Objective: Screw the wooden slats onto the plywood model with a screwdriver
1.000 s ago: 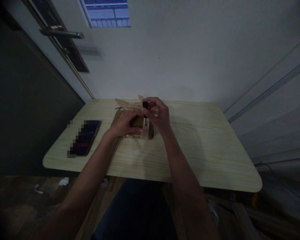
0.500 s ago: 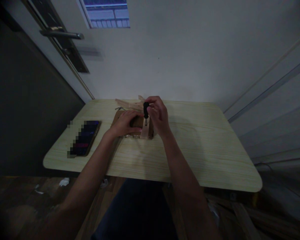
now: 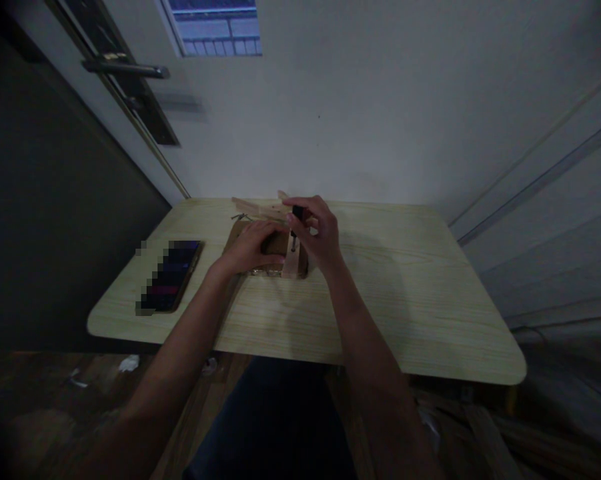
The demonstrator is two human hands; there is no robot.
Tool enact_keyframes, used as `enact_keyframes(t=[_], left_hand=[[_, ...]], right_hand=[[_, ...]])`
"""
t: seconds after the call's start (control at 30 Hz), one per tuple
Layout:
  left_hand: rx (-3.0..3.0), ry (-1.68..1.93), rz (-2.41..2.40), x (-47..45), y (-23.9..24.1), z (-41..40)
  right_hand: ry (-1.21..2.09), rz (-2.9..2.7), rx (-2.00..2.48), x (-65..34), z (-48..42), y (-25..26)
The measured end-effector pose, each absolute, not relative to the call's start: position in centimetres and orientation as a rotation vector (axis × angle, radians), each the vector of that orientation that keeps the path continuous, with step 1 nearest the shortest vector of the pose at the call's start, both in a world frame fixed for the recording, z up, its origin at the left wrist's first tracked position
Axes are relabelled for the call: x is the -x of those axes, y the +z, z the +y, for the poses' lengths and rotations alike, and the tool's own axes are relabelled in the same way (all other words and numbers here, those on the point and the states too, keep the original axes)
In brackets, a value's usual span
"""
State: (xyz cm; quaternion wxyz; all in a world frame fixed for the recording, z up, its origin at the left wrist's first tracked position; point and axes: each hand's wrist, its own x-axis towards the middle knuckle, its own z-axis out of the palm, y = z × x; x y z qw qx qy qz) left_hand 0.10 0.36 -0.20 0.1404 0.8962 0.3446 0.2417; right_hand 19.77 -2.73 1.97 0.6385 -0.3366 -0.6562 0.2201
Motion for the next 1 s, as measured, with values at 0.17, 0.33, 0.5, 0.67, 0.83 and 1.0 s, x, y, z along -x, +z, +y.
enact_keyframes(t=[0.17,0.33,0.5,0.67,0.83,1.0], left_hand=[[-2.588,0.707,0.982,-0.13,-0.23,0.47],[-2.590,0.711,0.984,-0.16,-0.15,0.31],[-2.583,0.718,0.989,-0.16,-0.14,0.24],[-2.586,0.719,0.975,-0.07,-0.16,0.35],[-2.587,0.694,0.984,-0.04,-0.14,0.37],[-2.592,0.714,0.973,-0.01,-0.23,0.41]], right_hand=[[0.406,-1.482,0.732,-19.82,-2.79,2.18],[0.491,-1.500,0.644,-19.77,-2.88,2.37],[0.620,-1.483,0.759,-19.65,-2.81,2.22],[0.613,-1.435,0.764,-19.51,-2.29,1.74],[0.478,-1.387,0.825,-19.51,-2.37,1.87],[0.480,-1.422,0.817,-19.65,-2.53,1.87]])
